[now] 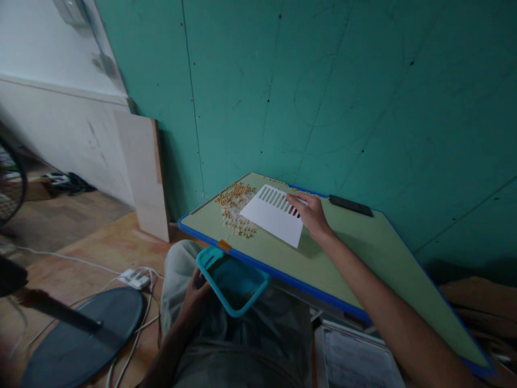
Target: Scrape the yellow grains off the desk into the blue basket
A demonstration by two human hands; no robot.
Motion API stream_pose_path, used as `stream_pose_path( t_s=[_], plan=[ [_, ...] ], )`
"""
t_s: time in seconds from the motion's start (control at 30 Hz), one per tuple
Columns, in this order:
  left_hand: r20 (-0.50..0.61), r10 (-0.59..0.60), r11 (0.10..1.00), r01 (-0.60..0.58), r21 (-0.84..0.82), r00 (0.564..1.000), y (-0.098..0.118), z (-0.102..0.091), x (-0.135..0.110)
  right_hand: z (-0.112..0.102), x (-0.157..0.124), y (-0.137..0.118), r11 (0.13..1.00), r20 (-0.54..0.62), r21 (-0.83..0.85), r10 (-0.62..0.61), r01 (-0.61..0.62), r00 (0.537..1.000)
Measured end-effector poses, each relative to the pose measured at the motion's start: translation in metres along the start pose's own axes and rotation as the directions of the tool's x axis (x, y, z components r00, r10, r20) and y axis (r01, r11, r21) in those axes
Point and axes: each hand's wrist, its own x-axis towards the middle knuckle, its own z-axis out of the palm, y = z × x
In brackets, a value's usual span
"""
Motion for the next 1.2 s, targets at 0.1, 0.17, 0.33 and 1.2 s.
stream_pose_path(
  t_s=[0.1, 0.17, 0.33, 1.2],
  plan=[
    [0.015, 0.014, 1.000, -0.014, 0.004, 1.000, -0.001, -0.001, 0.001, -0.005, -0.002, 0.002, 0.997, -0.001, -0.058, -0.043, 0.043, 0.999],
    [0.011, 0.005, 1.000, -0.006, 0.013, 1.000, 0.001, 0.001, -0.001, -0.012, -0.007, 0.004, 0.996, -0.013, -0.082, -0.035, 0.034, 0.999],
    [0.052, 0.038, 0.995, -0.043, 0.087, 0.998, 0.009, 0.006, -0.006, -0.018, -0.010, 0.002, 0.995, -0.023, -0.096, -0.018, 0.015, 1.000],
    [0.121, 0.009, 0.979, -0.034, 0.201, 0.993, 0.014, 0.003, -0.009, -0.013, -0.011, -0.001, 0.987, 0.110, -0.127, -0.086, 0.100, 0.990]
  ],
)
